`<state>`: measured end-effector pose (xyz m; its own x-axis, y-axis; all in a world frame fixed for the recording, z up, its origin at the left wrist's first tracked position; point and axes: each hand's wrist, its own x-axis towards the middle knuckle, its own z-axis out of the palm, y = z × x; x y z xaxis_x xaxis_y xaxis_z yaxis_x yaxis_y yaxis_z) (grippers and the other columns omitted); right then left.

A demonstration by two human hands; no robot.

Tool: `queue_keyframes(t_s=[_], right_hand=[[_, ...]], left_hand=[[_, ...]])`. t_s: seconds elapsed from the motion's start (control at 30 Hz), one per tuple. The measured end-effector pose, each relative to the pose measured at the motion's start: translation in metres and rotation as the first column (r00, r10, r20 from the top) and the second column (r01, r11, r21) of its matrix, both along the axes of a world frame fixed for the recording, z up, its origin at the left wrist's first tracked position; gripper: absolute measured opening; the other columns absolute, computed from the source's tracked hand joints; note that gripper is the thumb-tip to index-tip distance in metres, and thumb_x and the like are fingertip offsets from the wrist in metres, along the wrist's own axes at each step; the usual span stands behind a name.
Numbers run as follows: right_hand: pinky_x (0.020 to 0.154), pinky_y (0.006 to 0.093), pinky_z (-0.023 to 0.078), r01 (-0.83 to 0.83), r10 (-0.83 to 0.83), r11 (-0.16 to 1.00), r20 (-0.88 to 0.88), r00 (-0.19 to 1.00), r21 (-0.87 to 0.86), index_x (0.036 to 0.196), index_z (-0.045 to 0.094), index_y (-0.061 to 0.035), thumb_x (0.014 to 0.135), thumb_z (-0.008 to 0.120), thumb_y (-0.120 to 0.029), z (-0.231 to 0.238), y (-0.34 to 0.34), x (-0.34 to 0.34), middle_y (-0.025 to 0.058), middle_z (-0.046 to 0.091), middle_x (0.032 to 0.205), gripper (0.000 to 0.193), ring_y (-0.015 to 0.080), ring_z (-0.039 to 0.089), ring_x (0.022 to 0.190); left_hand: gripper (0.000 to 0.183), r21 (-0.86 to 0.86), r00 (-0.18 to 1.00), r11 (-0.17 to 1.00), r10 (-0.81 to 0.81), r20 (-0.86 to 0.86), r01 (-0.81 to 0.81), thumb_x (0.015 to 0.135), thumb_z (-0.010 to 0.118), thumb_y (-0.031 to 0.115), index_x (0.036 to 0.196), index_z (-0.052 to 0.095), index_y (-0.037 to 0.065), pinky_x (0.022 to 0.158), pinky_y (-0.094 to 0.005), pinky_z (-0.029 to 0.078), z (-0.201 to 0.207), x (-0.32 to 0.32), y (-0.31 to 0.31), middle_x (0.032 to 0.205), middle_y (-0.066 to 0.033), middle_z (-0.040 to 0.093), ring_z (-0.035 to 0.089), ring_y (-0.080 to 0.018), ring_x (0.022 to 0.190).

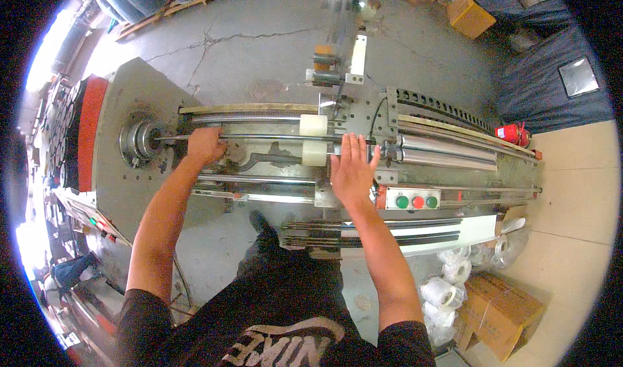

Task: The person operates an industrial slitting or winding machine, threading material through rollers and securing it to a spindle. They use their hands to guide the thin material, adjust the alignment of the rolls, and press buttons on a control panel to manage the machine's operation.

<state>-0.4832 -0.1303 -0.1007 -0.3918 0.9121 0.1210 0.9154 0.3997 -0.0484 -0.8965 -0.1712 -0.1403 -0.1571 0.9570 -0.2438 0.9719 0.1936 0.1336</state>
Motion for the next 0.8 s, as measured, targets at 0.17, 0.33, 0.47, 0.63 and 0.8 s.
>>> queue_keyframes(t_s=[0.17, 0.33, 0.47, 0.63, 0.8], right_hand=[[0.127, 0.0639, 0.012, -0.026, 0.025, 0.999, -0.021, 0.999, -0.043, 0.156, 0.046, -0.0032, 0.106, 0.053, -0.035, 0.007, 0.004, 0.017, 0.0155, 0.048, 0.161, 0.059, 0.0332, 0.038, 0.154], [0.126, 0.0643, 0.012, -0.046, 0.046, 0.999, -0.042, 0.998, -0.013, 0.156, 0.045, -0.0015, 0.106, 0.054, -0.032, 0.001, 0.007, 0.026, 0.0165, 0.048, 0.160, 0.060, 0.0341, 0.040, 0.152], [0.126, 0.0644, 0.012, -0.058, 0.055, 0.997, -0.064, 0.996, -0.049, 0.155, 0.045, -0.0010, 0.105, 0.055, -0.030, 0.007, 0.009, 0.029, 0.0176, 0.048, 0.159, 0.059, 0.0344, 0.040, 0.152], [0.126, 0.0645, 0.012, -0.065, 0.062, 0.997, -0.065, 0.996, -0.047, 0.155, 0.045, -0.0009, 0.103, 0.056, -0.028, 0.016, 0.008, 0.029, 0.0175, 0.049, 0.159, 0.059, 0.0348, 0.040, 0.152], [0.126, 0.0648, 0.011, -0.061, 0.060, 0.998, -0.036, 0.998, -0.022, 0.155, 0.045, -0.0011, 0.103, 0.056, -0.028, 0.014, 0.008, 0.031, 0.0167, 0.049, 0.158, 0.060, 0.0346, 0.039, 0.152]], left_hand=[[0.036, -0.023, 0.999, 0.999, -0.040, -0.024, 0.039, 0.081, 0.080, 0.040, 0.103, 0.076, 0.012, 0.084, -0.0516, 0.058, -0.001, 0.067, 0.020, 0.096, -0.0155, 0.077, 0.073, -0.0382, 0.094], [0.029, 0.022, 0.995, 0.994, -0.103, 0.012, 0.103, 0.082, 0.078, 0.034, 0.098, 0.074, 0.011, 0.082, -0.0502, 0.057, 0.011, 0.123, 0.035, 0.092, -0.0152, 0.076, 0.074, -0.0368, 0.091], [0.041, 0.067, 0.990, 0.991, -0.118, 0.078, 0.113, 0.079, 0.081, 0.030, 0.112, 0.071, 0.009, 0.086, -0.0513, 0.056, 0.017, 0.161, 0.042, 0.097, -0.0163, 0.076, 0.073, -0.0384, 0.094], [0.028, 0.191, 0.973, 0.961, -0.218, 0.075, 0.200, 0.080, 0.075, 0.022, 0.103, 0.065, 0.009, 0.092, -0.0446, 0.053, 0.010, 0.202, 0.050, 0.098, -0.0119, 0.075, 0.072, -0.0318, 0.097], [0.040, 0.233, 0.963, 0.946, -0.252, 0.089, 0.226, 0.074, 0.081, 0.019, 0.108, 0.062, 0.008, 0.096, -0.0457, 0.051, 0.008, 0.213, 0.054, 0.106, -0.0130, 0.072, 0.069, -0.0327, 0.107]])
